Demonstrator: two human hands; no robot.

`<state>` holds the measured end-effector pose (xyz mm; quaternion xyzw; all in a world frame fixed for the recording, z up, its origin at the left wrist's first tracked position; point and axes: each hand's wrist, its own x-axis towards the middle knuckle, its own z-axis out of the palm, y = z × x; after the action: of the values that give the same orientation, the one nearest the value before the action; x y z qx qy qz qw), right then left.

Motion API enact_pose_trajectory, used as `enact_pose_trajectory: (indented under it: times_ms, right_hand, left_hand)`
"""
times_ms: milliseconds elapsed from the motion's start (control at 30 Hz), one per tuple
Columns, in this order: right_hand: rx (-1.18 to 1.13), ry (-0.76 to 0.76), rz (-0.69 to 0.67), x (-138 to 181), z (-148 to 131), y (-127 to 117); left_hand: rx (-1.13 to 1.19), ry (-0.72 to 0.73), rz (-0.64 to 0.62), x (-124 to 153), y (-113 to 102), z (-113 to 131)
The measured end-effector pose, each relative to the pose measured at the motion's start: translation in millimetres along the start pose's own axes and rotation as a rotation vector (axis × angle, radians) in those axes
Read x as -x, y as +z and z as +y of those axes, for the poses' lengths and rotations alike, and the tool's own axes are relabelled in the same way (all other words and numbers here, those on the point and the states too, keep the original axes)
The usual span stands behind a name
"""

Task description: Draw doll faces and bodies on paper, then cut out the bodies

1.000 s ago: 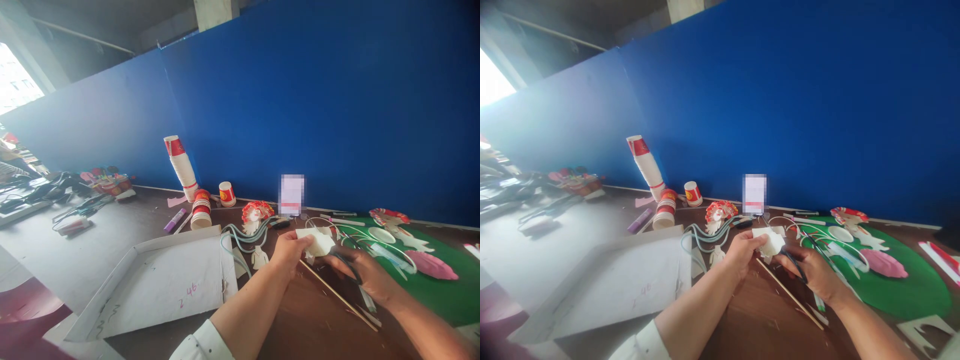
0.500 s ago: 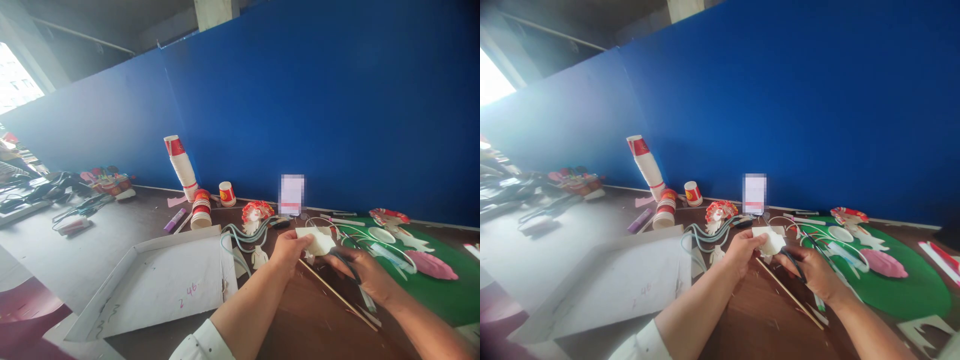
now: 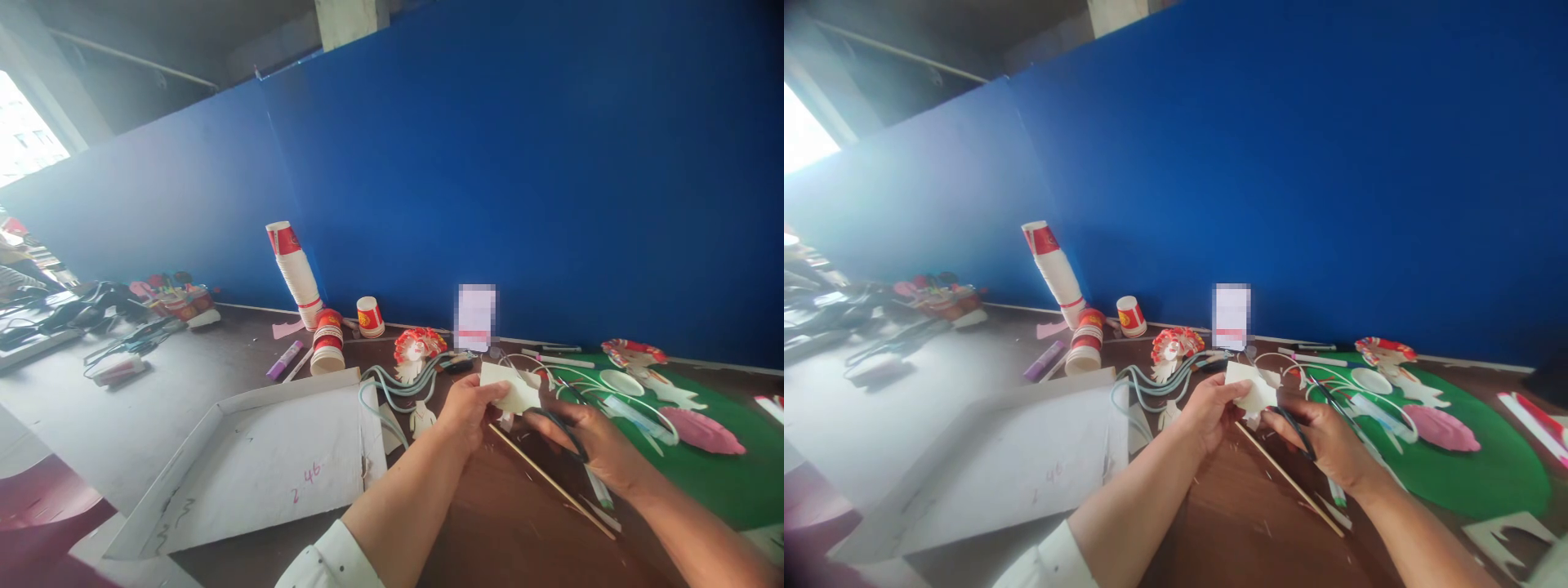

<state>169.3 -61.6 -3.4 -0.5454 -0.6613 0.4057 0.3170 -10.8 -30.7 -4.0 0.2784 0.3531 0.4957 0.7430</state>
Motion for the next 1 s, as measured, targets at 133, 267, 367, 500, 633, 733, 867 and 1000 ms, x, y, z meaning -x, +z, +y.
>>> enact_pose_trajectory:
  times_ms: [133, 267, 367, 500, 633, 733, 867, 1000]
  right_hand:
    - [-0.017, -0.005, 0.005, 0.6, -3.2, 0.2]
    - [-0.001, -0.033, 0.002, 1.2, -5.3, 0.1]
    - [-0.013, -0.014, -0.005, 1.3, -4.3, 0.5]
    - [-0.049, 0.039, -0.036, 0.5, -1.3, 1.0]
    - [-0.044, 0.024, -0.034, -0.3, -0.3, 0.7]
    - [-0.038, 0.017, -0.022, -0.3, -1.0, 0.5]
    - [-0.031, 0.012, -0.010, -0.2, -1.3, 0.8]
    - [-0.008, 0.024, -0.019, -0.4, 0.3, 1.4]
  left_hand:
    - [0.018, 0.006, 0.005, 0.5, 1.0, 0.8]
    - [0.012, 0.034, 0.012, -1.2, 0.1, -0.2]
    - [0.006, 0.058, 0.024, -3.1, -0.9, -1.7]
    - [0.001, 0.098, 0.045, -4.8, -1.2, -3.6]
    - [-0.015, 0.118, 0.067, -5.1, -0.7, -3.8]
    - [-0.027, 0.123, 0.071, -5.0, -0.5, -3.1]
    - [-0.041, 0.126, 0.069, -5.4, -1.2, -2.8]
    - [-0.056, 0.131, 0.067, -5.8, -2.3, -3.1]
